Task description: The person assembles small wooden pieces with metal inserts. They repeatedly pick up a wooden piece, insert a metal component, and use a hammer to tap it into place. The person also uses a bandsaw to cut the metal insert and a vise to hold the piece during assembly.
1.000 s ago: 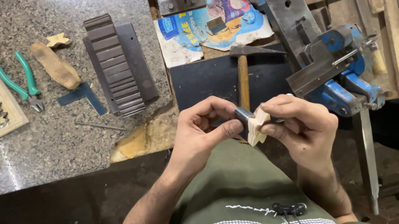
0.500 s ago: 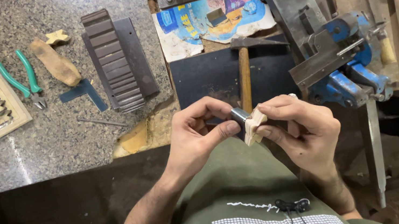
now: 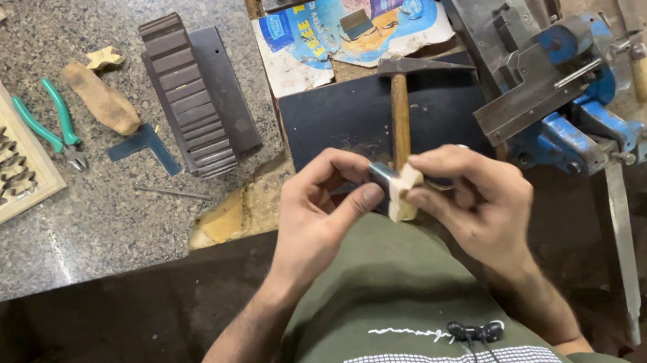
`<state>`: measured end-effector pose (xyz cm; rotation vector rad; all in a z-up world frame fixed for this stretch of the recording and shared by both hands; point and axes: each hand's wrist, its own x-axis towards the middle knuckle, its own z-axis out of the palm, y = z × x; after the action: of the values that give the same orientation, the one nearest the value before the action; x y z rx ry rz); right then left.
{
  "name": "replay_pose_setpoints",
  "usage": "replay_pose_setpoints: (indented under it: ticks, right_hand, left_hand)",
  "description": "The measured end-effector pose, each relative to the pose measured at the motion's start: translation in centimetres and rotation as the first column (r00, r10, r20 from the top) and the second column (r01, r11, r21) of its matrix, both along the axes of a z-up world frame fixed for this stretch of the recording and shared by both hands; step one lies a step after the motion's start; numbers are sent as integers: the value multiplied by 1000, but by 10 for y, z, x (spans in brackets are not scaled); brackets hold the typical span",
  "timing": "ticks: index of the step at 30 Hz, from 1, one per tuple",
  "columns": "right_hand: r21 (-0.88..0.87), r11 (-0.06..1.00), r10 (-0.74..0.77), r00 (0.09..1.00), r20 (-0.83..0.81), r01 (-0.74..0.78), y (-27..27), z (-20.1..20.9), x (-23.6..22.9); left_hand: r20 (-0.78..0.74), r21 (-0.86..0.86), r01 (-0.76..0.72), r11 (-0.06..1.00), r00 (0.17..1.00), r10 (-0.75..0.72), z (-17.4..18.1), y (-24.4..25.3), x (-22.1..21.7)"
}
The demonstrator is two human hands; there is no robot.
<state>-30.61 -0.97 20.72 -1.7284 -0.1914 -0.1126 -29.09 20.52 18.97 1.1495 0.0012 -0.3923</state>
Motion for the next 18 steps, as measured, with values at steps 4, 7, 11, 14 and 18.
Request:
replay_pose_setpoints:
  ticks: [4, 7, 11, 14, 18]
  right_hand:
    - [227, 968, -37, 951, -306, 111, 13, -75, 19]
    - [183, 980, 5, 908, -419, 79, 33, -127, 39]
    - [-331, 939, 17, 975, -220, -91, 46, -144, 41]
    - [-384, 913, 141, 990, -26, -140, 41, -119, 38]
    - [-186, 874, 470, 878, 93, -449, 39, -86, 40]
  left_hand:
    - [48, 215, -157, 964, 987, 150, -35, 2, 13]
    - [-48, 82, -289, 954, 955, 294, -60, 14, 20]
    - [-194, 13, -340, 940, 922, 336, -80, 29, 8]
    - [-213, 114, -321, 940, 917, 339, -83, 38, -5]
    - [-308, 24, -209, 978, 929, 206, -80, 44, -20]
